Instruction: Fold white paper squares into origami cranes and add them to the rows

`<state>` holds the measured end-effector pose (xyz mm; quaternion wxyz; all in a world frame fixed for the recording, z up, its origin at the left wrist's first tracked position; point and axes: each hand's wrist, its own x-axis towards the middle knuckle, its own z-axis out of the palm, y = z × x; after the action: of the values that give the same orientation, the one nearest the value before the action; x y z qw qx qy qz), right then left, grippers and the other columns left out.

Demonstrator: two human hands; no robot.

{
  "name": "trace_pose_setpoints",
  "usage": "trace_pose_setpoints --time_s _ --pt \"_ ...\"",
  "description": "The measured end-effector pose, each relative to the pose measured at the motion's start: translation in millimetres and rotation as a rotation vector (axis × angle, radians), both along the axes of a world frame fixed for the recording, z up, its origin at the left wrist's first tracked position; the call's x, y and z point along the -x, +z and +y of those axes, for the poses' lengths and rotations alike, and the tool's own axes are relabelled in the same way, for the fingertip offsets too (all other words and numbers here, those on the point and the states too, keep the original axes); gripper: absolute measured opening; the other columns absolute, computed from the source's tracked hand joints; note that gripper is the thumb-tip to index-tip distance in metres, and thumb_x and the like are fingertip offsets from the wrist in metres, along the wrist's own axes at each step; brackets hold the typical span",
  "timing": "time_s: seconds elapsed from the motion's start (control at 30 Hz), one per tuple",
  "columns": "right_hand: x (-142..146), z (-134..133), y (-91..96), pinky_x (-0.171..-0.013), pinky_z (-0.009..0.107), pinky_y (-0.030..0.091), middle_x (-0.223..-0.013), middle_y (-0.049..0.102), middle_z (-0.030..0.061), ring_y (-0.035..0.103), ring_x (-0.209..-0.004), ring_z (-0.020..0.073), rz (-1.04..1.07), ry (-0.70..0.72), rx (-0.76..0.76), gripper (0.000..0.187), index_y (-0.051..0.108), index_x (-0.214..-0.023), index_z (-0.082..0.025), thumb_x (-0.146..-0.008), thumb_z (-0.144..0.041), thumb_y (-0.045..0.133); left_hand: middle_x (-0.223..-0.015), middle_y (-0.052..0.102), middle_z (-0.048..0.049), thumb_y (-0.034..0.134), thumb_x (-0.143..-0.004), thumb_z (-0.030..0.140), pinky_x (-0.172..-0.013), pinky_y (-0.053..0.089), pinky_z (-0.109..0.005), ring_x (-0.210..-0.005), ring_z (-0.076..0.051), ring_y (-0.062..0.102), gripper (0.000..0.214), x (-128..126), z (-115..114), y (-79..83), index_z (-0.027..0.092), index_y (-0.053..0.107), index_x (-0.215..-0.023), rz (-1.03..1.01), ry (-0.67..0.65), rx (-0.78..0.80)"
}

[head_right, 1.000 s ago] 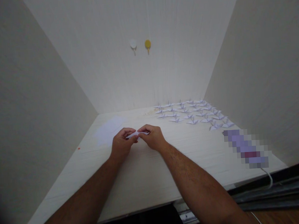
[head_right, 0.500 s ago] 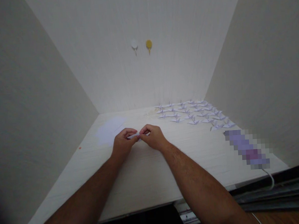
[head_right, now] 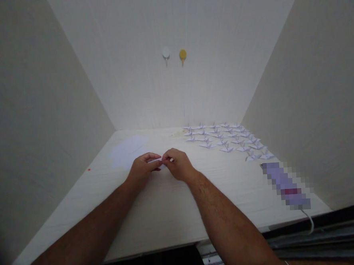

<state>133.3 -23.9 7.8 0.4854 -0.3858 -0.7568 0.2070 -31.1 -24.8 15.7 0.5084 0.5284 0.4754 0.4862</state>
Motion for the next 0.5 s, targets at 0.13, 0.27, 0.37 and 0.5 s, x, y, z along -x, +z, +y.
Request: trace_pose_setpoints --time_s 0.13,0.27,0.37,0.5 --pt "0.2 -0.2 0.1 -0.061 0.022 0.047 -0.076 0.064 0.0006 0.059 -0.070 0.0115 0.019 -0.014 0.069 0.002 0.064 -0.079 -0.019 -0.080 -0.019 0.062 -0.069 0.067 -0.0023 0.077 -0.062 0.029 -0.058 0.051 -0.025 -0.058 -0.012 0.060 0.023 0.7 0.9 -0.6 0.013 0.066 -0.075 0.048 -0.018 -0.021" --pt "1.1 0.0 0.0 -0.059 0.022 0.048 -0.077 0.065 0.0013 0.060 -0.069 0.0117 0.036 -0.018 0.093 0.003 0.066 -0.080 -0.019 -0.079 -0.022 0.064 -0.072 0.069 -0.0029 0.077 -0.062 0.032 -0.058 0.052 -0.026 -0.058 -0.012 0.061 0.025 2.0 2.1 -2.2 0.014 0.067 -0.077 0.079 -0.030 -0.057" --pt "0.8 0.8 -0.6 -0.059 0.021 0.048 -0.077 0.065 0.0015 0.060 -0.070 0.0118 0.026 -0.020 0.071 0.004 0.066 -0.077 -0.019 -0.079 -0.020 0.063 -0.072 0.069 -0.0028 0.077 -0.063 0.031 -0.057 0.052 -0.026 -0.058 -0.013 0.061 0.025 1.5 2.1 -2.7 0.013 0.068 -0.078 0.072 -0.029 -0.049" --pt "0.0 1.6 -1.2 -0.061 0.022 0.048 -0.080 0.066 0.0019 0.061 -0.073 0.0124 0.019 -0.017 0.077 0.004 0.066 -0.076 -0.019 -0.079 -0.018 0.062 -0.073 0.069 -0.0031 0.077 -0.062 0.028 -0.058 0.053 -0.026 -0.059 -0.013 0.062 0.024 0.0 1.4 -2.3 0.013 0.068 -0.078 0.029 -0.023 -0.020"
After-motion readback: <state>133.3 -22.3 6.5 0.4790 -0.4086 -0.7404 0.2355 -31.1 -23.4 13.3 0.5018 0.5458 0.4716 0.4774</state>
